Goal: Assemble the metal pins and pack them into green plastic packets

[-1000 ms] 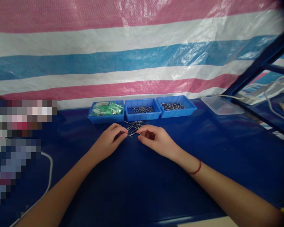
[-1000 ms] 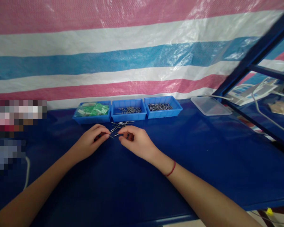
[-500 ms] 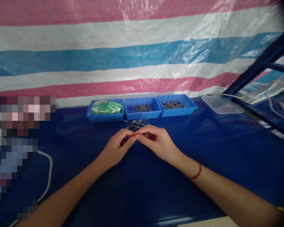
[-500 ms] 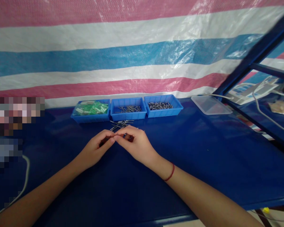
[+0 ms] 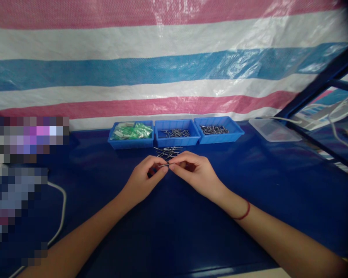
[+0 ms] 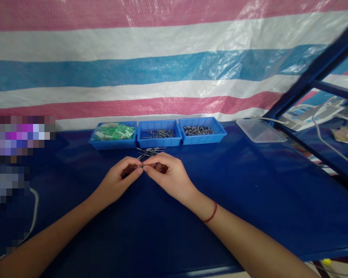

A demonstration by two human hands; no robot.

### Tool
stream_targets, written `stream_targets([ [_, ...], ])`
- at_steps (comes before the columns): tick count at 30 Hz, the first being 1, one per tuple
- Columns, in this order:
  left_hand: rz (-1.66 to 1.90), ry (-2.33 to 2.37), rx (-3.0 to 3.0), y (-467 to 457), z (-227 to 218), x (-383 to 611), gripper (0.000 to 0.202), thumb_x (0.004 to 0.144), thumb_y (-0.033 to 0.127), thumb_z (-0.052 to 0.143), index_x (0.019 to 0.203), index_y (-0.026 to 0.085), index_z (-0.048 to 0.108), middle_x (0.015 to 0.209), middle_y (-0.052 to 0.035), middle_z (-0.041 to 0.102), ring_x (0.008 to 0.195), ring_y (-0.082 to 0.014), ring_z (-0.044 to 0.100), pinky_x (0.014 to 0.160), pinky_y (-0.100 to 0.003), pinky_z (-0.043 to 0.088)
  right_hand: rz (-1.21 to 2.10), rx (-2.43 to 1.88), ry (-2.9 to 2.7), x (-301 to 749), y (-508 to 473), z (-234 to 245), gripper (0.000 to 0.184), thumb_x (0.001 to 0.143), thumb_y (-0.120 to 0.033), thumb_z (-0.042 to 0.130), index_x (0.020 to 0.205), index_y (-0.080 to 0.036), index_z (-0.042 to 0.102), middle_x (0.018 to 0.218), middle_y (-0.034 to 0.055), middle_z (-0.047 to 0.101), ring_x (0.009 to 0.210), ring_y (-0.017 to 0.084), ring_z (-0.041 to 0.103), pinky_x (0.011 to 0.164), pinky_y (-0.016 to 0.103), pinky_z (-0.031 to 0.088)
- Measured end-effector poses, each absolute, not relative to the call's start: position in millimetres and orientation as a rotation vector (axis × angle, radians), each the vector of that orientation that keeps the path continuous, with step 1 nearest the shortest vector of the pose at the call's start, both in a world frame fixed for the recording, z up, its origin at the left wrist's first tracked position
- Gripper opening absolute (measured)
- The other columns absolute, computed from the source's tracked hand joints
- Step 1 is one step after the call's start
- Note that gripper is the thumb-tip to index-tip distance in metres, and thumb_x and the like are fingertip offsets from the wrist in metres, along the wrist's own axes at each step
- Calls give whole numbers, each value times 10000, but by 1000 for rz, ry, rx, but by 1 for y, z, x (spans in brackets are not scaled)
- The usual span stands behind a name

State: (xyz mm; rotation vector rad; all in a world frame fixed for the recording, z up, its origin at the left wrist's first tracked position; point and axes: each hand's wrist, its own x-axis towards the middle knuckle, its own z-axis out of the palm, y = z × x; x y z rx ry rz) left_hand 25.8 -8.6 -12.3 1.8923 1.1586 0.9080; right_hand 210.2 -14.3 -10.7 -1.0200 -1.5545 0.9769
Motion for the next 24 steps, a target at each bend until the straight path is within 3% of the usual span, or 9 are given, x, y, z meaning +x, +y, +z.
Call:
stream_targets([
  [8,1029,1174,1924,-8,-5,26,95,829,251,619,887,176,616,886,-15,612,774,-131,584,693,-246,457,824,-1042,-1712,213,-11,-14,85,791,-229,654,817,-196,728,734,25,648,567,99,518,518,235,414],
  [13,1029,1189,1907,-10,-7,27,137,828,293,622,902,187,576,861,-8,609,768,-137,593,692,-263,461,841,-1034,-1804,212,-12,-13,115,813,-259,641,783,-193,730,720,29,649,613,117,534,561,253,408],
  [18,997,1146,1975,-8,-17,23,336,844,317,619,1125,212,466,899,-2,608,805,-139,609,730,-284,474,1050,-1128,-1344,221,-2,-6,209,769,-379,683,784,-174,719,616,-13,590,523,89,463,488,234,359],
  [21,918,1184,2138,-6,-19,21,322,867,306,598,1153,220,477,946,-15,620,851,-146,604,772,-298,474,1045,-1144,-961,237,13,-3,274,715,-435,721,788,-173,691,516,-63,447,450,59,354,411,204,271],
  [24,844,1170,2310,-5,-18,20,251,882,282,579,1119,211,539,981,-34,624,908,-163,599,826,-317,474,1072,-1119,-717,255,28,-1,330,655,-462,763,747,-170,641,529,-76,403,431,39,314,375,181,227],
])
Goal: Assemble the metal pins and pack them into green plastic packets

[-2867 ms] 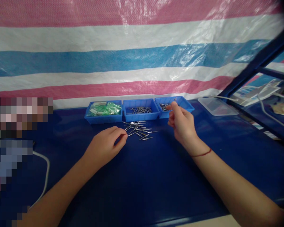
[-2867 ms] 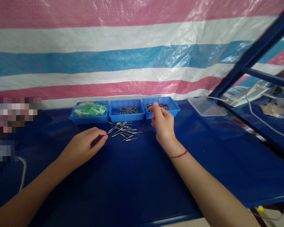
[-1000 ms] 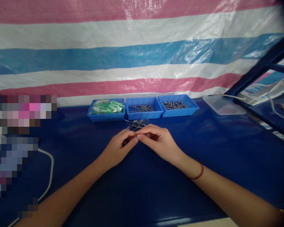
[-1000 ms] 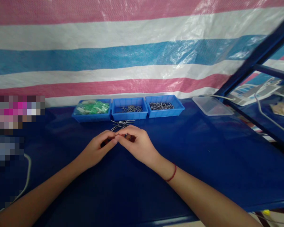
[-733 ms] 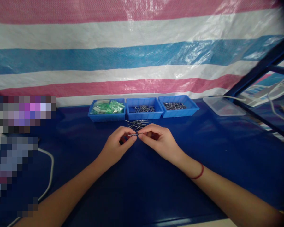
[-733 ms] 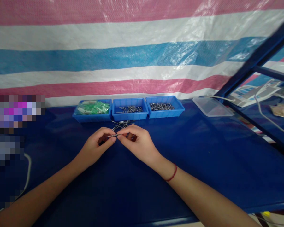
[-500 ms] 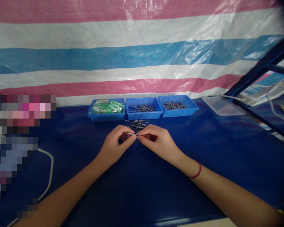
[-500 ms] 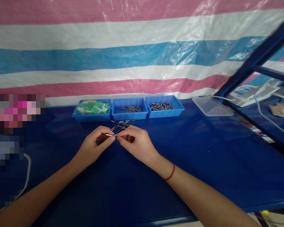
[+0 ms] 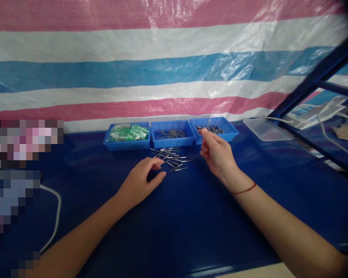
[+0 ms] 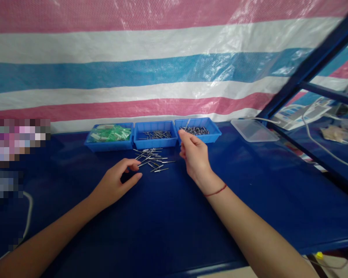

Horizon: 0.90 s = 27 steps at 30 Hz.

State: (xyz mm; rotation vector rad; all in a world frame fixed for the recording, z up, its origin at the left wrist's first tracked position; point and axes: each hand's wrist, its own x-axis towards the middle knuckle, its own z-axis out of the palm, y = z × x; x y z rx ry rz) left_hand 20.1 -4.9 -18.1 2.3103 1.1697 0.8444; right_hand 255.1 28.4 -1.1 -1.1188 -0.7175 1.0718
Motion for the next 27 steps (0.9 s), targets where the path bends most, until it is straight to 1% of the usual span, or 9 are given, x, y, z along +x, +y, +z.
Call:
stream_targets([
  [2,792,1126,2426,-4,-17,22,183,897,270,556,1064,204,594,1003,-47,625,947,-178,592,860,-333,468,1103,-1117,-644,262,34,-1,361,633,-480,771,737,-169,620,540,-76,409,420,31,299,358,175,206],
  [4,723,1093,2523,-3,-16,26,175,913,275,533,1040,207,632,1025,-55,628,960,-188,586,874,-345,463,1142,-1118,-619,263,35,-1,361,633,-475,764,757,-168,620,550,-75,421,415,30,299,352,172,201],
  [6,646,1093,2602,-2,-17,32,220,925,299,517,1089,219,641,1039,-57,631,953,-195,584,879,-359,459,1202,-1108,-638,259,32,-1,338,652,-456,744,780,-165,626,561,-72,433,414,32,308,355,174,206],
  [9,575,1124,2708,0,-19,40,304,929,345,512,1204,263,612,1044,-55,622,928,-196,574,857,-358,464,1281,-1101,-732,249,24,0,282,687,-417,702,780,-161,632,575,-63,453,418,35,329,366,183,210],
  [11,551,1129,2774,1,-21,45,307,930,348,508,1214,302,613,1066,-52,605,901,-187,567,823,-336,474,1301,-1117,-808,244,20,0,248,700,-389,682,773,-156,636,586,-56,466,424,36,343,374,189,208],
  [13,532,1116,2831,1,-23,46,277,934,327,500,1173,325,640,1093,-45,597,874,-173,568,807,-320,479,1313,-1140,-874,241,17,-1,228,706,-369,669,769,-152,642,598,-49,477,432,38,355,380,192,206],
  [15,517,1088,2876,1,-23,47,260,939,303,491,1136,314,660,1080,-38,614,862,-169,575,810,-316,480,1322,-1167,-919,239,16,-3,222,710,-363,658,766,-148,647,608,-42,484,439,37,363,387,190,210],
  [21,552,1030,2851,-1,-20,42,234,954,250,461,1030,212,680,996,-51,654,842,-157,595,796,-293,481,1307,-1228,-995,237,15,-7,219,708,-354,644,761,-141,650,611,-29,488,455,46,368,390,188,229],
  [27,495,1039,2838,1,-19,38,220,955,225,456,985,190,671,976,-57,647,854,-168,596,789,-293,474,1306,-1268,-1051,235,14,-11,240,722,-374,636,776,-141,651,613,-26,495,456,52,366,396,197,235],
])
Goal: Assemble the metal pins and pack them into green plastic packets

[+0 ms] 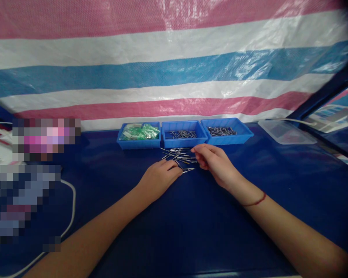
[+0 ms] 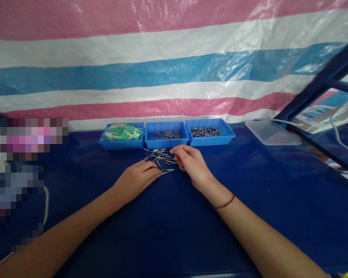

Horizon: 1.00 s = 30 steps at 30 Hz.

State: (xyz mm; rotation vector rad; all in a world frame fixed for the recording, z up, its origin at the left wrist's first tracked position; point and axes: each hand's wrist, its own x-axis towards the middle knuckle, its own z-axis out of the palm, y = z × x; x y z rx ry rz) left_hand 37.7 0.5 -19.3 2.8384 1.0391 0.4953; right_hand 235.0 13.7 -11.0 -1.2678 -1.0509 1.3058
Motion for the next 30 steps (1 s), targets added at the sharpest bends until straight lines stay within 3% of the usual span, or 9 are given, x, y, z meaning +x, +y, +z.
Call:
stream_targets([
  [5,484,1085,2853,0,-19,35,237,962,220,427,944,174,658,961,-61,632,859,-167,579,816,-295,464,1212,-1315,-1311,234,15,-15,237,777,-382,582,753,-154,642,585,-33,500,463,73,382,424,222,253],
  [9,481,1135,2853,-1,-19,34,239,959,230,420,923,166,647,935,-64,619,818,-167,565,799,-303,465,855,-1265,-1927,237,10,-9,210,830,-327,549,720,-171,636,671,5,585,590,117,501,547,248,367],
  [12,465,1157,2836,-2,-18,33,230,956,231,424,930,169,644,945,-66,613,824,-173,564,797,-312,468,585,-1206,-2309,240,3,-5,126,805,-311,614,822,-191,650,781,27,620,674,145,558,625,266,411],
  [14,443,1162,2813,-2,-18,33,235,959,235,420,939,168,644,963,-69,612,842,-177,568,811,-319,468,477,-1205,-2442,242,-1,-5,182,790,-317,647,928,-199,643,851,43,623,739,172,584,669,284,435],
  [17,435,1153,2786,-2,-18,33,238,960,233,417,949,167,645,977,-70,616,858,-179,571,822,-322,467,401,-1177,-2501,242,-3,-7,178,832,-264,607,999,-205,627,884,58,621,811,195,601,734,306,459],
  [21,484,1147,2760,-2,-19,32,212,949,240,441,969,169,640,993,-67,622,859,-183,572,824,-329,468,324,-1158,-2525,239,-1,-10,140,883,-169,509,941,-203,632,859,63,621,801,191,600,748,311,467],
  [30,631,1141,2590,-3,-22,32,117,906,253,529,968,181,597,1007,-55,633,915,-199,583,863,-351,460,208,-1115,-2396,233,-2,-9,157,905,-177,470,913,-184,627,905,96,644,873,227,598,807,370,480],
])
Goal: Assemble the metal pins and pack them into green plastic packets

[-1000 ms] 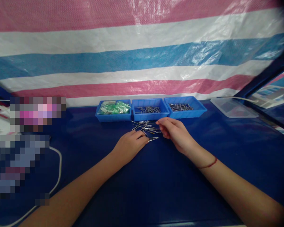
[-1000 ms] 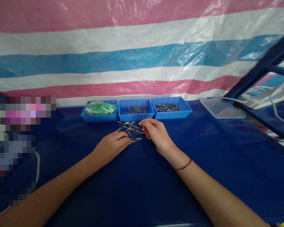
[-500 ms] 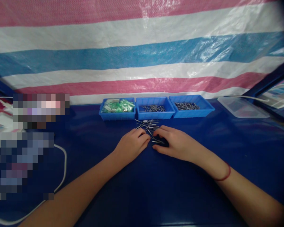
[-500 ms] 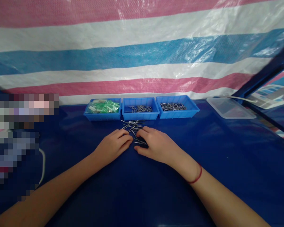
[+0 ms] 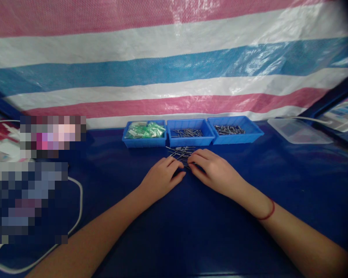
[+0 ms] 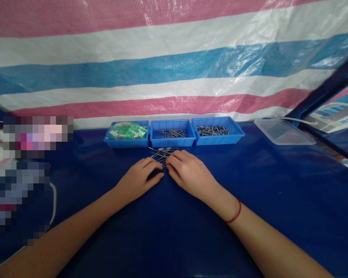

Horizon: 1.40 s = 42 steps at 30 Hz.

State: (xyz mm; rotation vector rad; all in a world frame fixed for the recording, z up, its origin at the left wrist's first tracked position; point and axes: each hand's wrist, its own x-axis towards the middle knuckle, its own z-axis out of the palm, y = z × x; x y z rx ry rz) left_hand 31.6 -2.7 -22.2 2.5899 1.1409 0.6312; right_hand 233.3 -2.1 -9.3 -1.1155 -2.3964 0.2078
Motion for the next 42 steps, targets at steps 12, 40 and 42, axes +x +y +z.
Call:
stream_targets([
  [12,939,1132,2132,-7,-21,33,212,878,335,586,1039,197,589,871,-1,650,654,-102,569,638,-229,461,1237,-1016,-1230,213,-11,-5,262,750,-407,717,883,-187,666,827,51,710,736,175,673,580,277,530],
  [40,1137,1119,1654,-3,-23,34,173,842,319,617,932,178,662,690,16,648,609,-105,613,602,-210,483,1016,-1129,-1840,212,-15,-12,207,903,-289,515,938,-208,703,822,15,680,728,148,592,670,270,450],
  [42,1135,1120,1665,-3,-24,33,171,841,318,619,930,178,662,684,17,644,611,-106,612,597,-208,479,989,-1119,-1884,212,-14,-10,201,904,-272,507,920,-210,698,834,16,680,785,162,609,729,285,456],
])
